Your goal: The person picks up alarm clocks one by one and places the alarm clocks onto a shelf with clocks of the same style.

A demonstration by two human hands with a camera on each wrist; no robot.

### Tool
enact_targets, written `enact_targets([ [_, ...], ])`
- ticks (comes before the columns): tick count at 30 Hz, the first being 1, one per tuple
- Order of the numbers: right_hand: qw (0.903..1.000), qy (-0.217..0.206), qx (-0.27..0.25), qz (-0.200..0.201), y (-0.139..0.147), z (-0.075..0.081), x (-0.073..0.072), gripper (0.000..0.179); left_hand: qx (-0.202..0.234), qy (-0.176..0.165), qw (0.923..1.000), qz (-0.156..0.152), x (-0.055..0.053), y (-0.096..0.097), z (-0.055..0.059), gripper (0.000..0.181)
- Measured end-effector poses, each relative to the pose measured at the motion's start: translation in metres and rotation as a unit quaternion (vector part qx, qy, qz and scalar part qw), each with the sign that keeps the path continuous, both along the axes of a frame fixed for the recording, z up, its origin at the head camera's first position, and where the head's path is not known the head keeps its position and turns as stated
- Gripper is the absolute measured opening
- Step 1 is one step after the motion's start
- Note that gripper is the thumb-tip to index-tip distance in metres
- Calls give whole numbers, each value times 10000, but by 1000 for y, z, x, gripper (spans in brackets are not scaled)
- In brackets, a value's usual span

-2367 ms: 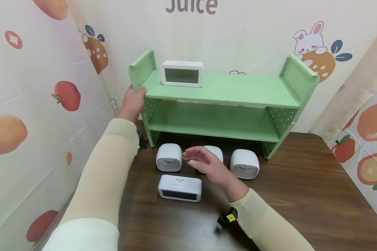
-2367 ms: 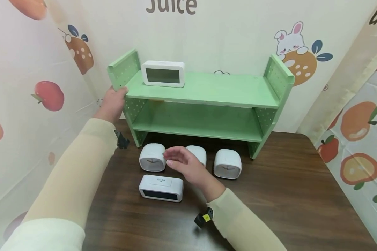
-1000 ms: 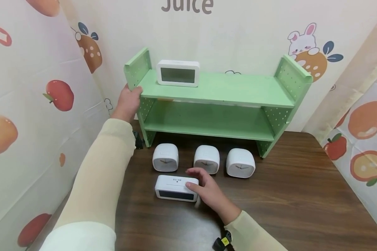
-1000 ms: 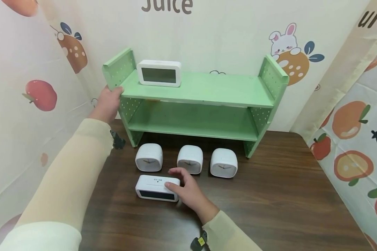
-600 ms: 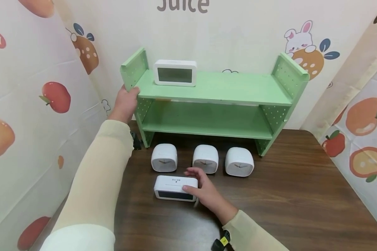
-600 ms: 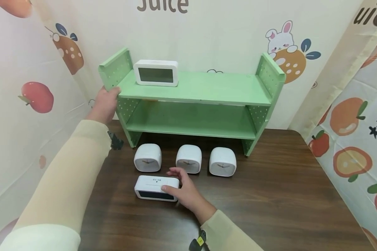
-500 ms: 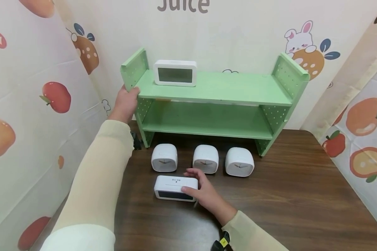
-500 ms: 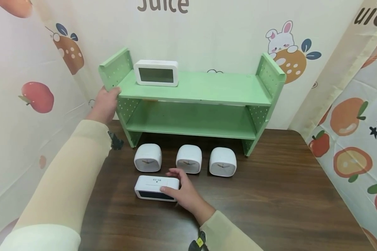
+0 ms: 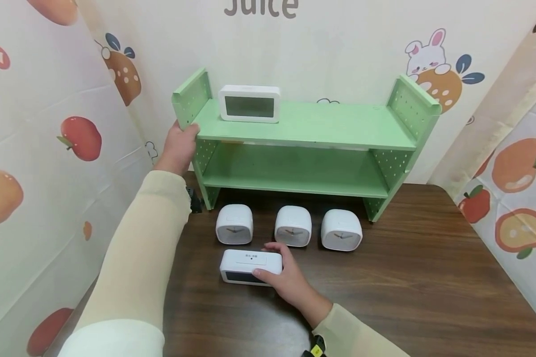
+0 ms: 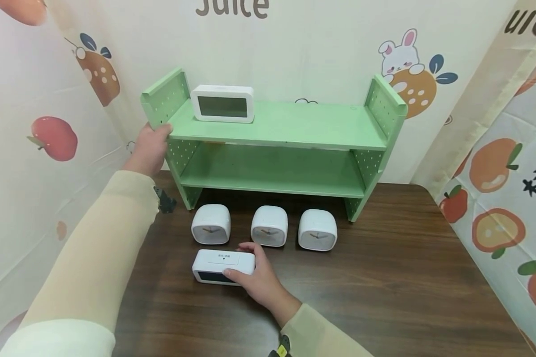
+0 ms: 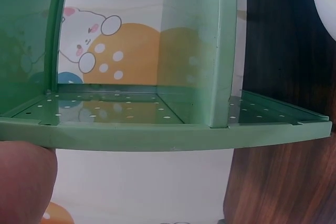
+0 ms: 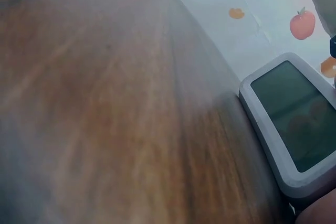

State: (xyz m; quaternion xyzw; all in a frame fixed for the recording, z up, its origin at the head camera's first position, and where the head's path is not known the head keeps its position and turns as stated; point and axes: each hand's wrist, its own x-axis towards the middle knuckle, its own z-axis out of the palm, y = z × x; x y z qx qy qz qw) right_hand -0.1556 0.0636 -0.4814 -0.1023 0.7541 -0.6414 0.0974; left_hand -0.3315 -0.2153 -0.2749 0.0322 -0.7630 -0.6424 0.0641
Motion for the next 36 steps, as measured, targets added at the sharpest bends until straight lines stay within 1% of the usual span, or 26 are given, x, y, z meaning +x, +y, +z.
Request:
enact_targets([
  [6,9998,111,63,157,3,-5,-3,55,57,14,10000,33,-2,0,-1,54],
  [10,9994,144,95,286,5,-6,-6,50,101,7,9999,36,-4,0,-1,54],
  [19,9994,128,184,265,6,-3,-7,49,92,-66,9999,34,-4,0,-2,54],
  [29,9991,182,293,240,7,-4,-8,50,90,-12,10000,34,-1,2,0,53],
  [36,9993,184,232,244,8,-4,-7,46,10,-127,9999,39,-1,1,0,54],
])
